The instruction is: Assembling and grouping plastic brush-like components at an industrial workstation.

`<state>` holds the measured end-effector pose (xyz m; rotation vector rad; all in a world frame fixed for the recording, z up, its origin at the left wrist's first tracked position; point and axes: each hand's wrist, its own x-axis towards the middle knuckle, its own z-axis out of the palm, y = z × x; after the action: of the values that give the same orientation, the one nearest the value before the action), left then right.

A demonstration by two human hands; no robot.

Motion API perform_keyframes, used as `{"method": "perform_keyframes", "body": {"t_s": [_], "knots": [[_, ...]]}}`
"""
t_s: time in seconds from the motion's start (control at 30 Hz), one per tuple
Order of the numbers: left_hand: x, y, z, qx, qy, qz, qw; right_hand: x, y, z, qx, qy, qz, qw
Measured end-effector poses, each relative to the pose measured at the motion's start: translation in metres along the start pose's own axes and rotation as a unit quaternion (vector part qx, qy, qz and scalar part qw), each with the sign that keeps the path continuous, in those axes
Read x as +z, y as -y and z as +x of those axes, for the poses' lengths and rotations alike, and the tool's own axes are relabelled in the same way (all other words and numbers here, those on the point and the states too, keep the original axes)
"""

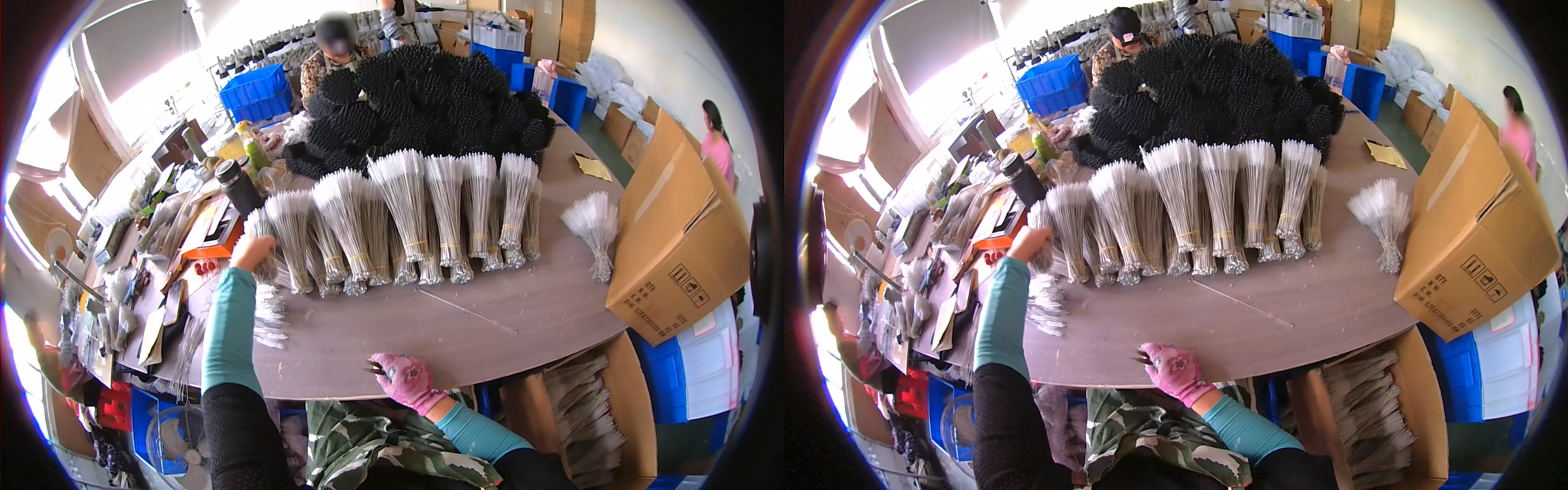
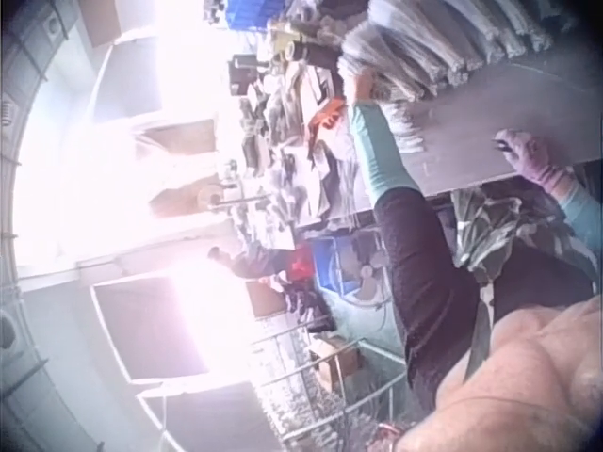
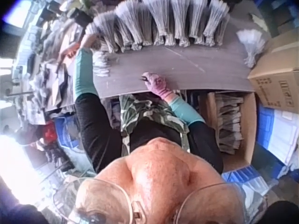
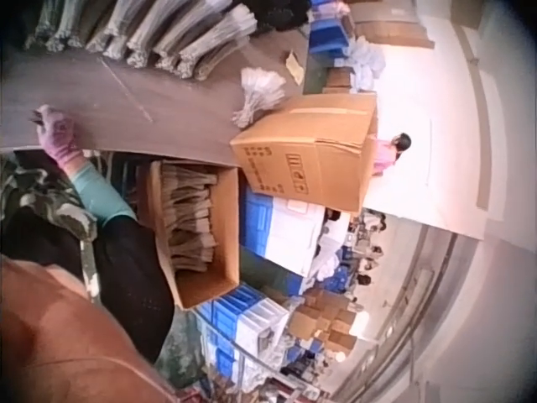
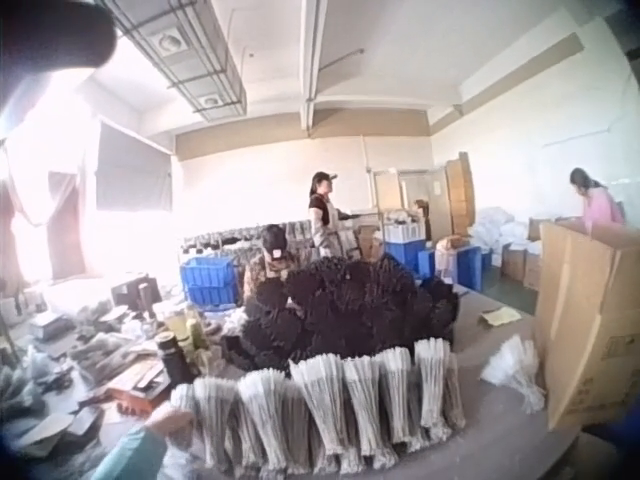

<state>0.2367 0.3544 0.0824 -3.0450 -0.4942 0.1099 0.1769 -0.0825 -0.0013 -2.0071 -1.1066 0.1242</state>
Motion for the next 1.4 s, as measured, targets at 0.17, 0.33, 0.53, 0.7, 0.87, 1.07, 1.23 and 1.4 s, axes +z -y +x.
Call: {"method": "perform_keyframes", "body": {"t_s": [0.17,0.33,0.53,0.7,0.87,1.07,1.23,1.4], "knots": [[-0.049,-0.004,-0.027,-0.047,0.035,-0.712,0.700,0.003,-0.006,0.001,0.009,-0.024,0.018,1.000],[-0.090,-0.028,-0.093,-0.056,-0.006,-0.743,0.667,0.001,-0.003,0.002,0.012,-0.010,0.024,1.000],[-0.084,-0.054,-0.167,-0.166,-0.080,-0.689,0.701,0.007,-0.005,-0.003,0.010,-0.030,0.007,0.999],[-0.057,-0.145,-0.257,-0.119,-0.033,-0.752,0.648,-0.003,-0.016,0.008,0.204,-0.011,0.268,0.941],[0.034,-0.197,-0.300,-0.038,0.042,-0.816,0.575,-0.028,0.031,0.003,0.212,0.021,0.507,0.835],[0.122,-0.238,-0.317,0.010,0.007,-0.743,0.669,-0.016,0.026,-0.019,0.216,-0.002,0.564,0.797],[0.145,-0.263,-0.322,-0.102,-0.051,-0.700,0.705,0.009,0.034,-0.046,0.143,-0.021,0.423,0.895],[0.187,-0.265,-0.312,-0.101,-0.082,-0.710,0.692,0.010,0.044,-0.060,0.138,0.017,0.363,0.921]]}}
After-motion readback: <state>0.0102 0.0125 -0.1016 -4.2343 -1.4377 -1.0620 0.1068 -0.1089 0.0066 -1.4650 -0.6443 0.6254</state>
